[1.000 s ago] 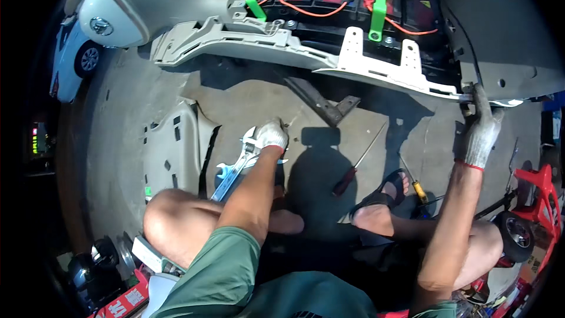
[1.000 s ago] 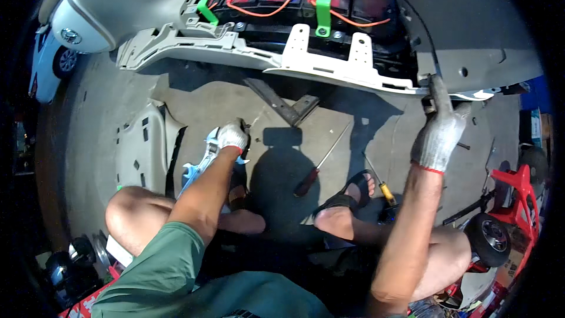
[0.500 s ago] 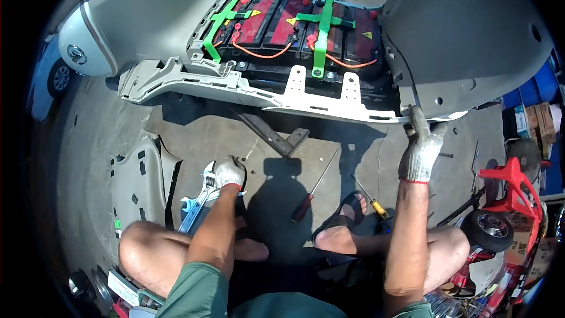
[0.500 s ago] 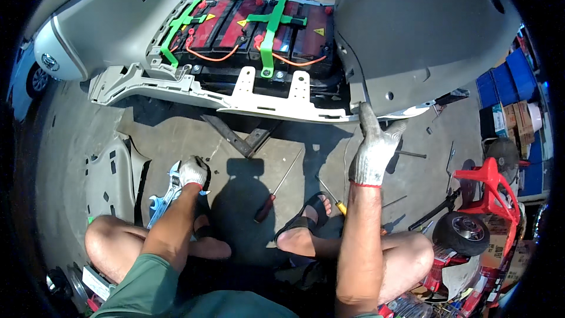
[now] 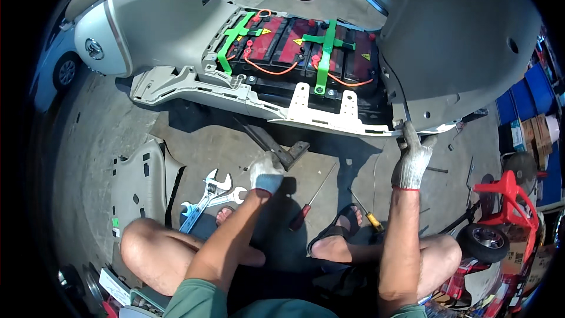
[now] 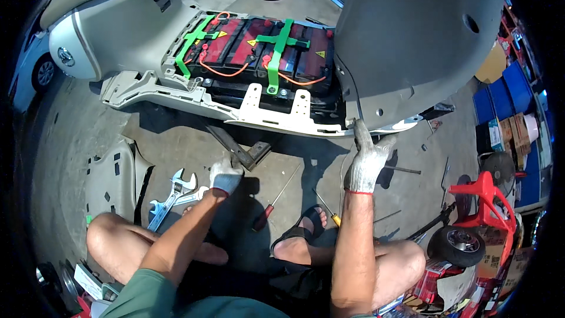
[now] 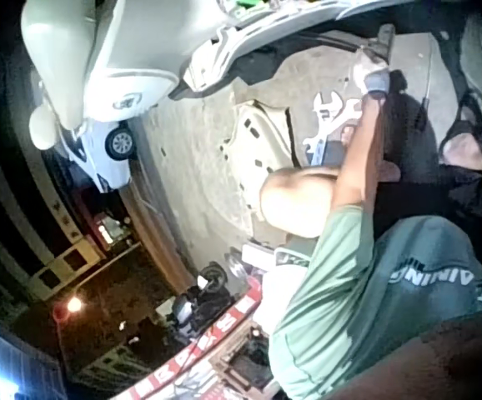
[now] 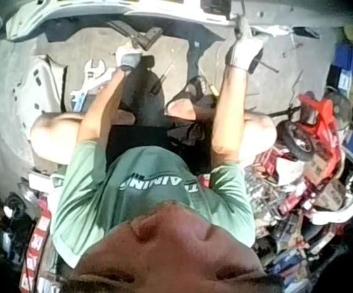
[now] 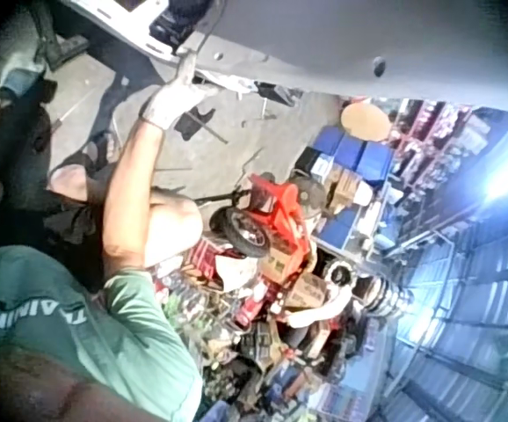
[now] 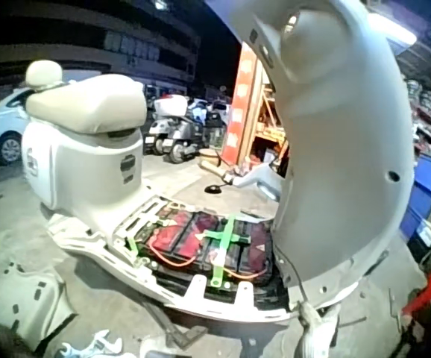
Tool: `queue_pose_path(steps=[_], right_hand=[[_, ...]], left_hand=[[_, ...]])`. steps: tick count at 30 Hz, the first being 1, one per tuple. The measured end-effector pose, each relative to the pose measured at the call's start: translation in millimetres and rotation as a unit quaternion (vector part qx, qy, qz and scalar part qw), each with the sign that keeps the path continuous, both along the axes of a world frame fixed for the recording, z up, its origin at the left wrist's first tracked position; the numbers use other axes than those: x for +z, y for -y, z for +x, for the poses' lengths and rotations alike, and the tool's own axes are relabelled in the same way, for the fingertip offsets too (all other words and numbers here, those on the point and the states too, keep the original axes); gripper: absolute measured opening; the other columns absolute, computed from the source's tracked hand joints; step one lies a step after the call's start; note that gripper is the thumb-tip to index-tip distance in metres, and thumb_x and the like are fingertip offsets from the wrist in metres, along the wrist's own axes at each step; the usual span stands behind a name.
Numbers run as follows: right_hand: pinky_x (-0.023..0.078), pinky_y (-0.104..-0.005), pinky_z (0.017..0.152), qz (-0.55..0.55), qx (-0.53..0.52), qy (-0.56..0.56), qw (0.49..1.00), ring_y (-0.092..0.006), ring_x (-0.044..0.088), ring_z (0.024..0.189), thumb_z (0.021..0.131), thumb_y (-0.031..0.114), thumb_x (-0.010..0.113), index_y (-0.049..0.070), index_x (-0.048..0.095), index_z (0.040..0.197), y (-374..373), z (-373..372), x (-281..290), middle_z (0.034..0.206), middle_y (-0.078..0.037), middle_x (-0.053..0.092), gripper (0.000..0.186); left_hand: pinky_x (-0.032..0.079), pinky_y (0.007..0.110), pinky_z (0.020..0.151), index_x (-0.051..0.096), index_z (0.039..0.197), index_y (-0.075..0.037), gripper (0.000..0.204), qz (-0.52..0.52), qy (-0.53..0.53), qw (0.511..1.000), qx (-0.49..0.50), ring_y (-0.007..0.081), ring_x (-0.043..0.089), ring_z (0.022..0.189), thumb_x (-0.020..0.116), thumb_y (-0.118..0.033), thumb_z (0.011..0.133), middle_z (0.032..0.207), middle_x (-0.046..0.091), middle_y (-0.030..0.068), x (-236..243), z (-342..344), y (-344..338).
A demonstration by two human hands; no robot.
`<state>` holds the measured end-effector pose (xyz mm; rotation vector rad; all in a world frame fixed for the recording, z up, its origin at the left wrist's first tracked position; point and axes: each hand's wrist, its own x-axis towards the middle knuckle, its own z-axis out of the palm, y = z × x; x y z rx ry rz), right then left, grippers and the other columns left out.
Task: The person removes the plastic body panels from a scooter by hand, works on the frame using a screwdriver, and fits the panels back onto the scooter.
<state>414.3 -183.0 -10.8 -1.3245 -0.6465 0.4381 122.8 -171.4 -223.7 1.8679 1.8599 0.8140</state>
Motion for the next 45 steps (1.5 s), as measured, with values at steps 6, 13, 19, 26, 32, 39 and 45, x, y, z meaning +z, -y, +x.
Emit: queue_pose_path(steps=[6, 13, 19, 26, 32, 39, 45], right_hand=[[0.050, -0.0285, 0.088, -0.013, 0.019, -0.031, 0.999, -0.0178, 0.058, 0.104, 0.081, 0.005, 0.076, -0.002, 0.030, 0.147, 7.0, 10.0, 0.6, 0.126, -0.014, 0.055, 0.081], [0.037, -0.0223, 0.056, -0.001, -0.016, 0.004, 1.000, -0.0077, 0.048, 0.066, 0.084, 0.002, 0.073, 0.003, 0.044, 0.130, -1.8, 1.0, -1.4, 0.089, -0.002, 0.056, 0.054], [0.036, -0.0218, 0.056, 0.015, 0.000, -0.011, 1.000, -0.0072, 0.050, 0.069, 0.084, 0.001, 0.072, 0.004, 0.043, 0.134, 1.3, 0.5, 3.0, 0.094, -0.002, 0.060, 0.058], [0.042, -0.0243, 0.067, -0.007, 0.024, -0.011, 1.000, -0.0101, 0.054, 0.082, 0.084, 0.004, 0.074, 0.004, 0.039, 0.139, 4.0, 0.8, 3.6, 0.108, -0.005, 0.059, 0.066], [0.044, -0.0248, 0.066, -0.036, 0.025, -0.003, 0.999, -0.0106, 0.055, 0.080, 0.084, 0.008, 0.073, 0.005, 0.038, 0.141, 6.6, -4.7, 10.7, 0.106, -0.005, 0.060, 0.066], [0.053, -0.0308, 0.075, -0.010, 0.061, -0.007, 0.998, -0.0183, 0.064, 0.091, 0.088, 0.001, 0.066, 0.010, 0.038, 0.142, 6.2, 6.6, 2.8, 0.110, -0.009, 0.061, 0.062], [0.052, -0.0320, 0.075, -0.026, 0.047, -0.019, 0.998, -0.0170, 0.061, 0.094, 0.090, 0.004, 0.066, 0.009, 0.041, 0.139, 7.2, 0.8, 7.4, 0.110, -0.007, 0.060, 0.055]], left_hand=[[0.054, 0.048, 0.074, 0.070, 0.092, -0.002, 0.025, -0.209, 0.004, 0.970, -0.125, 0.0406, 0.067, 0.081, 0.065, -0.022, 0.079, 0.085, 0.069, 0.0237, 56.2, 10.0, 2.2], [0.053, 0.040, 0.084, 0.074, 0.104, -0.009, 0.031, -0.243, 0.051, 0.870, -0.426, 0.0350, 0.068, 0.094, 0.059, -0.031, 0.088, 0.101, 0.071, 0.0198, 47.3, 50.1, 14.6], [0.053, 0.034, 0.082, 0.067, 0.109, -0.001, 0.027, -0.288, 0.320, 0.812, -0.393, 0.0260, 0.069, 0.091, 0.060, -0.021, 0.091, 0.098, 0.071, 0.0177, 137.4, 95.7, 31.2], [0.054, 0.031, 0.074, 0.067, 0.106, -0.001, 0.020, -0.130, 0.364, 0.847, -0.366, 0.0176, 0.069, 0.081, 0.061, -0.012, 0.092, 0.091, 0.072, 0.0109, 186.0, 108.4, 15.6], [0.056, 0.033, 0.076, 0.071, 0.106, -0.003, 0.024, -0.028, 0.367, 0.875, -0.314, 0.0206, 0.070, 0.082, 0.067, -0.018, 0.088, 0.093, 0.072, 0.0118, 209.9, 112.6, -12.1], [0.053, 0.037, 0.074, 0.070, 0.100, -0.006, 0.019, 0.045, 0.330, 0.887, -0.319, 0.0266, 0.068, 0.082, 0.063, -0.013, 0.085, 0.091, 0.070, 0.0116, 221.1, 124.5, -39.7], [0.053, 0.041, 0.074, 0.069, 0.097, -0.009, 0.017, 0.089, 0.274, 0.900, -0.327, 0.0295, 0.067, 0.084, 0.062, -0.018, 0.085, 0.088, 0.069, 0.0111, 219.1, 140.9, -52.8]])
